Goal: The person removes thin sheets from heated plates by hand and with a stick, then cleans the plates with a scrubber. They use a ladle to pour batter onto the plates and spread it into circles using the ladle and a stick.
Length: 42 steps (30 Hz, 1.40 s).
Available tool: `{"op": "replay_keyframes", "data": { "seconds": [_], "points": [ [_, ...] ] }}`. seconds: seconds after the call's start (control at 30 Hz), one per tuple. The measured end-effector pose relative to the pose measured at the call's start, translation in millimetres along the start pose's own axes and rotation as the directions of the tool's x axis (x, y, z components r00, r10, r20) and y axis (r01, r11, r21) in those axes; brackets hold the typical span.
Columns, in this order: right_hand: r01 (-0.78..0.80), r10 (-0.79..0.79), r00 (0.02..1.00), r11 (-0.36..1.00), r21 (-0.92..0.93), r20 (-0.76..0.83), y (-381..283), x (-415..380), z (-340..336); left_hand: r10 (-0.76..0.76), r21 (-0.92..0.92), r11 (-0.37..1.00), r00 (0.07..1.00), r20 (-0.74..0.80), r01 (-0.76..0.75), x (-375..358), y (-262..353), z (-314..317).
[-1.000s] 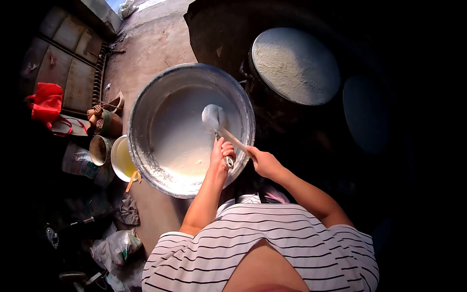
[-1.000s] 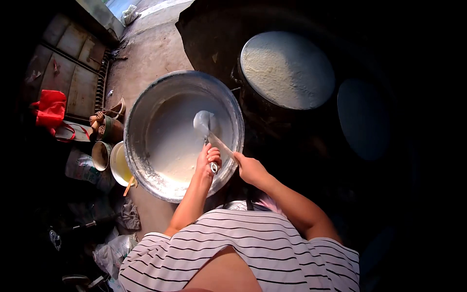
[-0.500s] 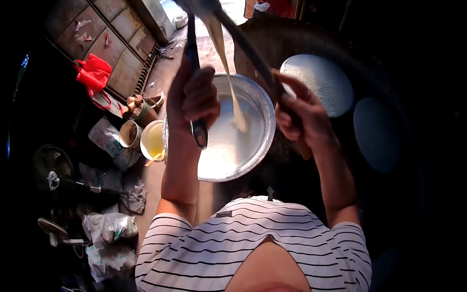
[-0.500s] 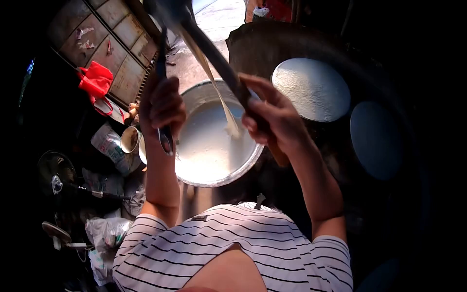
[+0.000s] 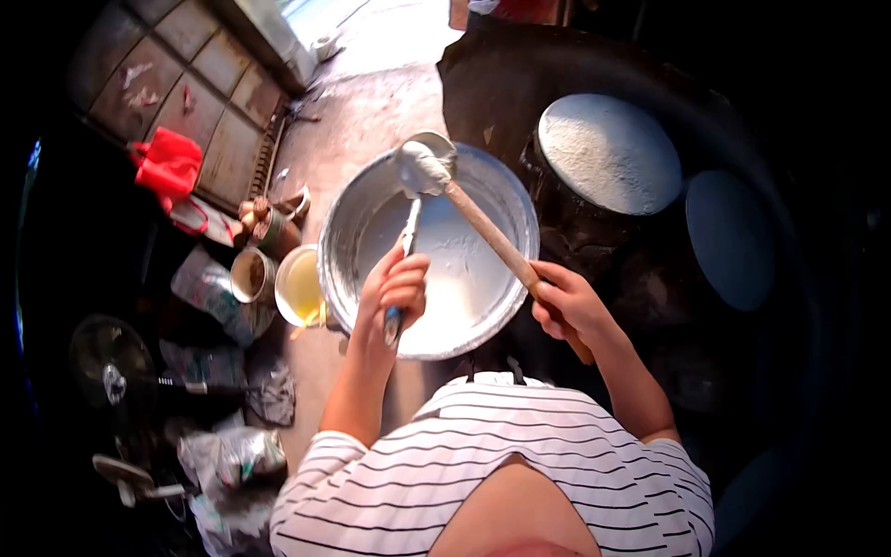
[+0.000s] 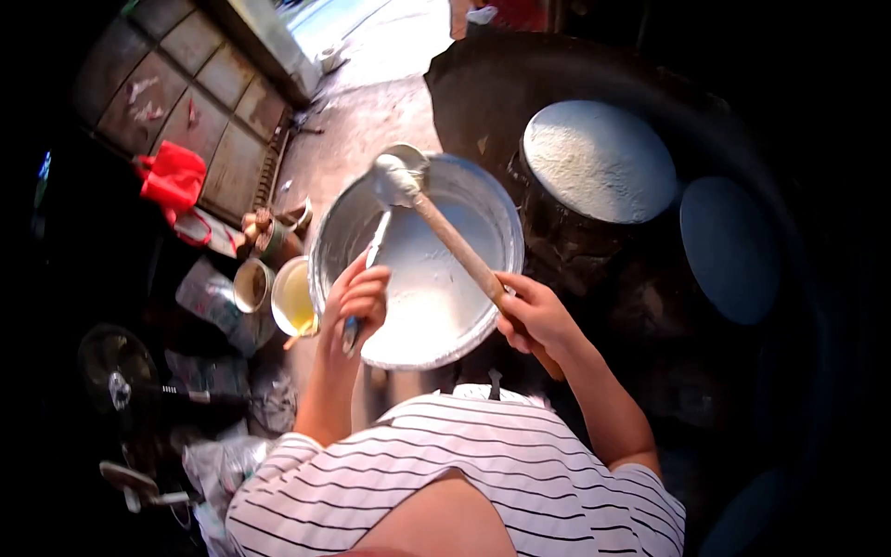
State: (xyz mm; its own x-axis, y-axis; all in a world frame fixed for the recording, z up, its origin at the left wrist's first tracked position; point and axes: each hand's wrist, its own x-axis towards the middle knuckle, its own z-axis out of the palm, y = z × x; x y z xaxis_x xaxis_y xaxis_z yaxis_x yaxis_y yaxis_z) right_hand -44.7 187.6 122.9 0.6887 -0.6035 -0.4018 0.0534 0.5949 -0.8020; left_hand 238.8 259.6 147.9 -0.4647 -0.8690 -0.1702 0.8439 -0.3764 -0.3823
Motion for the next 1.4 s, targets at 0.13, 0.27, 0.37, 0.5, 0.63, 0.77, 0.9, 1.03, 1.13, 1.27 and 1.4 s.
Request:
{"op": "replay_keyframes", "data": {
  "seconds": [0.13, 0.27, 0.37, 0.5, 0.63, 0.77, 0.9, 1.03, 1.13, 1.27, 1.4],
  "points": [
    [0.153, -0.171, 0.982, 0.971, 0.185, 0.082, -11.4, -31.2, -13.7, 0.159, 0.475, 0.855, 0.976, 0.148, -0.211, -17.2, -10.4, 19.7],
    [0.083, -0.086, 0.996, 0.963, 0.255, 0.001, 25.7, -6.3, -27.0, 0.049, 0.396, 0.918, 0.995, -0.090, -0.009, 30.6, 16.3, 23.6],
    [0.133, -0.088, 0.982, 0.948, 0.289, -0.165, 40.6, -36.4, -36.4, -0.213, 0.145, 0.953, 0.929, -0.303, 0.266, 87.6, 16.0, 5.0],
    [0.462, -0.262, 0.801, 0.843, 0.276, -0.539, 22.4, -150.4, -49.2, -0.479, 0.111, 0.853, 0.850, -0.220, 0.510, 152.7, -83.9, 13.5],
    [0.636, -0.529, 0.336, 0.738, -0.226, -0.780, 20.1, -235.4, -98.5, -0.725, 0.320, 0.585, 0.657, -0.204, 0.745, 239.0, -211.6, -12.4],
    [-0.027, -0.694, -0.351, 0.679, -0.734, -0.629, 82.5, -243.0, -164.9, -0.905, -0.161, 0.379, 0.328, -0.272, 0.911, 288.2, -382.5, -23.3],
    [-0.349, -0.674, -0.550, 0.722, -0.597, -0.493, 207.8, -313.4, -166.1, -0.961, -0.215, 0.244, 0.206, -0.185, 0.946, 340.0, -503.0, -98.0],
    [0.231, -0.165, -0.580, 0.906, -0.355, -0.798, 214.0, -404.0, -182.0, -0.948, -0.150, 0.075, 0.024, -0.316, 0.986, 381.5, -572.9, -150.8],
    [0.385, -0.069, -0.647, 0.830, -0.403, -0.760, 233.2, -440.0, -289.7, -0.878, 0.078, 0.067, 0.095, -0.469, 0.995, 410.0, -627.2, -206.3],
    [0.404, 0.002, -0.679, 0.836, -0.371, -0.734, 210.7, -437.9, -332.1, -0.627, 0.767, -0.281, 0.495, -0.602, 0.577, 404.7, -648.6, -231.7],
    [0.596, 0.192, -0.569, 0.766, -0.240, -0.800, 198.2, -435.6, -335.5, -0.653, 0.622, -0.691, 0.687, -0.319, -0.368, 442.5, -623.5, -268.1]
  ]
}}
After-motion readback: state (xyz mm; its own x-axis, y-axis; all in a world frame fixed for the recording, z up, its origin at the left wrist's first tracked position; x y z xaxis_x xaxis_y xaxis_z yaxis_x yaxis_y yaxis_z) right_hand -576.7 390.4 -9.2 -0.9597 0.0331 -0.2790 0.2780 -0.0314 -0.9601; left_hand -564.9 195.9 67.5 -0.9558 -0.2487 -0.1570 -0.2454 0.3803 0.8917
